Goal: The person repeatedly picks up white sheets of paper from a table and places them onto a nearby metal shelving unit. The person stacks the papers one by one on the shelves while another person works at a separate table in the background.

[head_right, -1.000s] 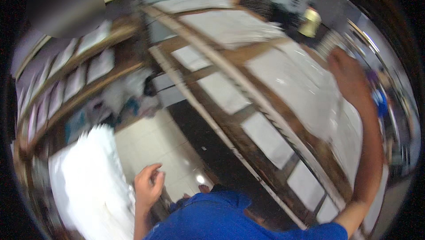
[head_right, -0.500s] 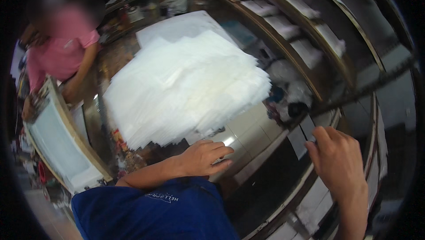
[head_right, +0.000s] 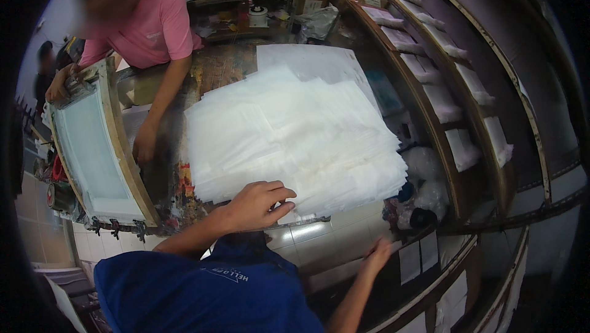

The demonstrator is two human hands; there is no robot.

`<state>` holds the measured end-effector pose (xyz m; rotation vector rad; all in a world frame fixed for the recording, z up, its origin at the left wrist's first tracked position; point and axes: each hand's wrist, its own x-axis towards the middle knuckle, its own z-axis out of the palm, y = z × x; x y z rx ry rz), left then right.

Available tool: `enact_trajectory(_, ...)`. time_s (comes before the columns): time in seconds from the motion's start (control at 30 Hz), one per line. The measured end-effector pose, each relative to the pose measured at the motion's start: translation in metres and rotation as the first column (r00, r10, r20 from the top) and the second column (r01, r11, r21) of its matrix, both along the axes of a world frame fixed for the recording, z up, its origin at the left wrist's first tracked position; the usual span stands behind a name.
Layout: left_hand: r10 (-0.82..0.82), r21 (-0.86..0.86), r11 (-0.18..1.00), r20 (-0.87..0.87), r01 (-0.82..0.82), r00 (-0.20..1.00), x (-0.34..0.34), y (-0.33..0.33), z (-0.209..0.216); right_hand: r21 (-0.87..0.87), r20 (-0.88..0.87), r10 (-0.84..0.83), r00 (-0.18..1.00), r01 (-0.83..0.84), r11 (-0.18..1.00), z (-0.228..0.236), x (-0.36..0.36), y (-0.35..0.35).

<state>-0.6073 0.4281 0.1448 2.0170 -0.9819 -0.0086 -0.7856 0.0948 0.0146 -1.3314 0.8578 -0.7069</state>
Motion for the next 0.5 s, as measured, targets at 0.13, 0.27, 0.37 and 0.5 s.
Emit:
enact_trajectory(0.13,0.055,0.066,0.996,0.05,-0.058,0.997,0.02,0.004,0.003,0.058,-0.309,0.067,0.949,-0.051,0.997,-0.167,-0.14,0.041)
enact_trajectory(0.27,0.087,0.089,0.992,0.048,-0.091,0.995,0.037,0.0,0.008,0.164,-0.69,0.232,0.686,-0.163,0.973,-0.2,-0.198,0.094)
enact_trajectory(0.37,0.074,0.102,0.991,0.075,-0.082,0.994,0.046,-0.007,0.008,0.215,-0.793,0.285,0.538,-0.19,0.958,-0.21,-0.213,0.098)
enact_trajectory(0.5,0.034,0.092,0.995,0.093,-0.042,0.995,0.048,-0.018,0.016,0.223,-0.855,0.296,0.426,-0.214,0.951,-0.22,-0.227,0.095)
